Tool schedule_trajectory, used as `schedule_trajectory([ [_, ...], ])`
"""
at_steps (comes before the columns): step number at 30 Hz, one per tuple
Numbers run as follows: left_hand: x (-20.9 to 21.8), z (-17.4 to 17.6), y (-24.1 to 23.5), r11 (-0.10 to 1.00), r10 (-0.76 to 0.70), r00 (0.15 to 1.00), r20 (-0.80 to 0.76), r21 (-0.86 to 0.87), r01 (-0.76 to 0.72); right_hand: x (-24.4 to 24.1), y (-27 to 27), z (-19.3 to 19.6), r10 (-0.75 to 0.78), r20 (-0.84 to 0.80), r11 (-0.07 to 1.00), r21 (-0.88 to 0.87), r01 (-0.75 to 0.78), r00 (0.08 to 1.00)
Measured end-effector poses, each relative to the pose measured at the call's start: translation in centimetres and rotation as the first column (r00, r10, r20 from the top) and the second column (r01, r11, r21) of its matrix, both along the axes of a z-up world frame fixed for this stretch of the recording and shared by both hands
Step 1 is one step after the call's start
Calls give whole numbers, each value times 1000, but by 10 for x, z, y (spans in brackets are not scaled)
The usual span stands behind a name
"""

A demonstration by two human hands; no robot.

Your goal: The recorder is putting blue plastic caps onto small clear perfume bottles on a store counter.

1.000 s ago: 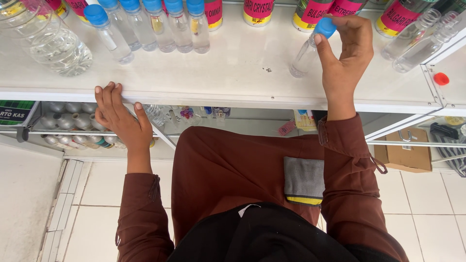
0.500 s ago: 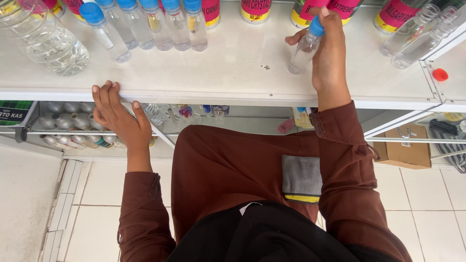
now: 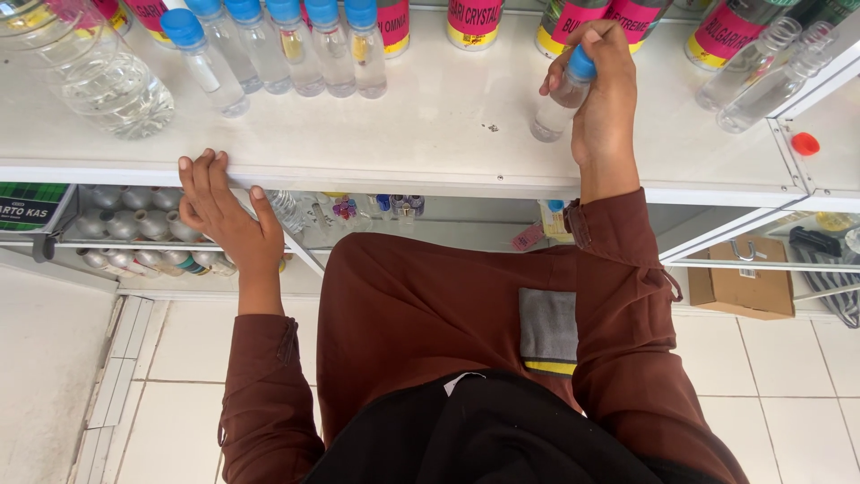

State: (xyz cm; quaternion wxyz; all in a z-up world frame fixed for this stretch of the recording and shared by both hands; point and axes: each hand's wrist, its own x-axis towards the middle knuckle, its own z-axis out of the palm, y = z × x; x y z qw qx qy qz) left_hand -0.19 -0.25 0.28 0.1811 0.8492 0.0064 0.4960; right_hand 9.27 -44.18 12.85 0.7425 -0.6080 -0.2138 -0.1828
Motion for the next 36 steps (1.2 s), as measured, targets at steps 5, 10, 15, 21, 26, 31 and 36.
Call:
schedule_trajectory([
  [5, 0, 0, 2, 1000, 0, 1000, -7, 0, 0, -20, 13, 5, 47, 25, 996, 74, -49, 999],
  [10, -2, 4, -4, 1000, -8, 1000, -18, -20, 8, -24, 14, -5, 38, 79, 999, 9, -39, 996],
  [15, -1, 17, -36, 980, -62, 997, 40, -189, 68, -22, 13, -10, 2, 93, 1000, -12, -1, 996],
  [21, -7, 67, -132, 897, -275, 930, 245, -284, 340, -12, 12, -23, -147, 155, 978, -122, 166, 977],
  [26, 13, 105, -205, 693, -711, 703, -23, -190, 695, 18, -15, -56, -403, -114, 915, -22, 404, 908],
  [31, 40, 113, -247, 647, -756, 640, -136, -302, 700, -1, -8, -34, -246, -234, 968, -7, 251, 941],
  [36, 39, 112, -243, 680, -725, 668, -167, -326, 657, -7, -2, -32, -29, -202, 999, -48, 20, 979],
])
